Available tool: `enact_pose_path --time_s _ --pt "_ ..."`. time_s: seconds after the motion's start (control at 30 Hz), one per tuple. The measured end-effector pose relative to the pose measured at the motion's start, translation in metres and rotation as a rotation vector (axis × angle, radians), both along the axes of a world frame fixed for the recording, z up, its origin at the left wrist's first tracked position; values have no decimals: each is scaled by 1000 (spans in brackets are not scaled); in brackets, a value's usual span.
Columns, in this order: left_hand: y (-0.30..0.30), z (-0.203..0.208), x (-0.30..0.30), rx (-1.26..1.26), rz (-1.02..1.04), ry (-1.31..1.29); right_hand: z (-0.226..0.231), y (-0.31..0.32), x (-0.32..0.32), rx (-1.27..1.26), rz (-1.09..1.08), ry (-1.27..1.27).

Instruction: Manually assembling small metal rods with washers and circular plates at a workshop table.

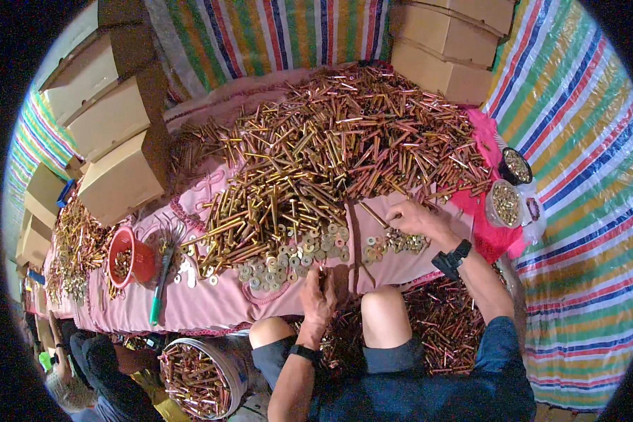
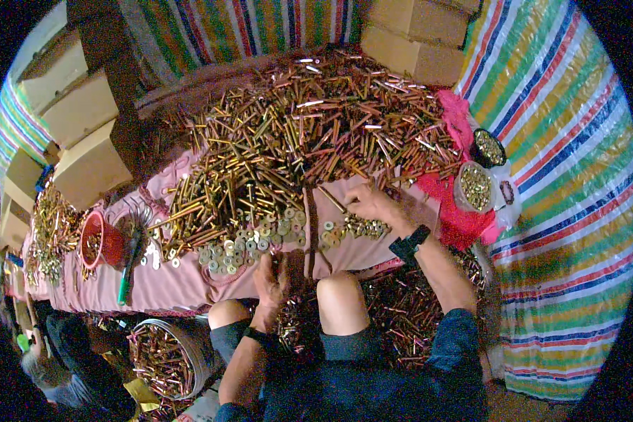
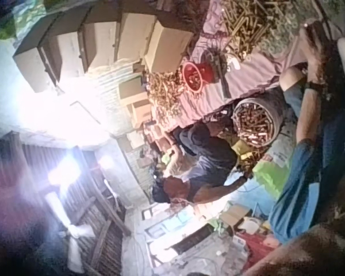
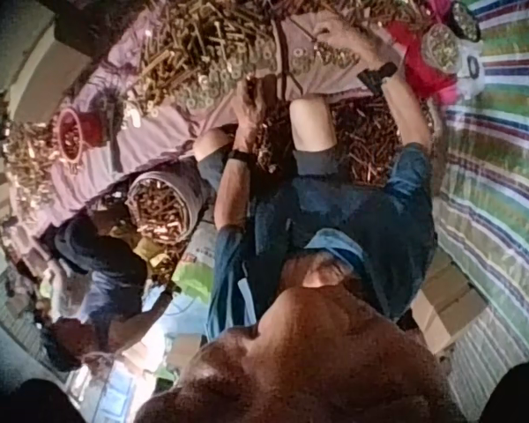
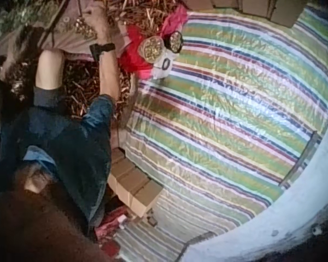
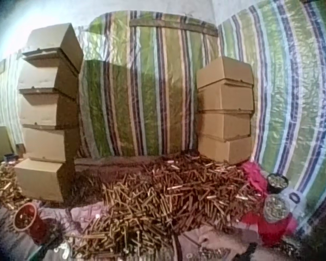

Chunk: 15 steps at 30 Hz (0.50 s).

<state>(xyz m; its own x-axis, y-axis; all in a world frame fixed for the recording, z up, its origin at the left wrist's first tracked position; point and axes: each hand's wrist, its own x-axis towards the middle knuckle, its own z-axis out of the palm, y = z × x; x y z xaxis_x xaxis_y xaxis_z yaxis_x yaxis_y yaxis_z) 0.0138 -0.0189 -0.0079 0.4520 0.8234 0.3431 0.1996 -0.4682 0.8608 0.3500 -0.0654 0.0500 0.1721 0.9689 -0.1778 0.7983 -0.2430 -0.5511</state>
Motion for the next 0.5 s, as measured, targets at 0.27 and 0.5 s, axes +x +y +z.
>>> enact_pose_path --time_s 0.27,0.5 --pt "-1 -3 4 35 30 -2 -4 3 -7 429 -113 -16" --pt "-3 7 4 -34 66 -59 8 -6 -38 182 -168 130"
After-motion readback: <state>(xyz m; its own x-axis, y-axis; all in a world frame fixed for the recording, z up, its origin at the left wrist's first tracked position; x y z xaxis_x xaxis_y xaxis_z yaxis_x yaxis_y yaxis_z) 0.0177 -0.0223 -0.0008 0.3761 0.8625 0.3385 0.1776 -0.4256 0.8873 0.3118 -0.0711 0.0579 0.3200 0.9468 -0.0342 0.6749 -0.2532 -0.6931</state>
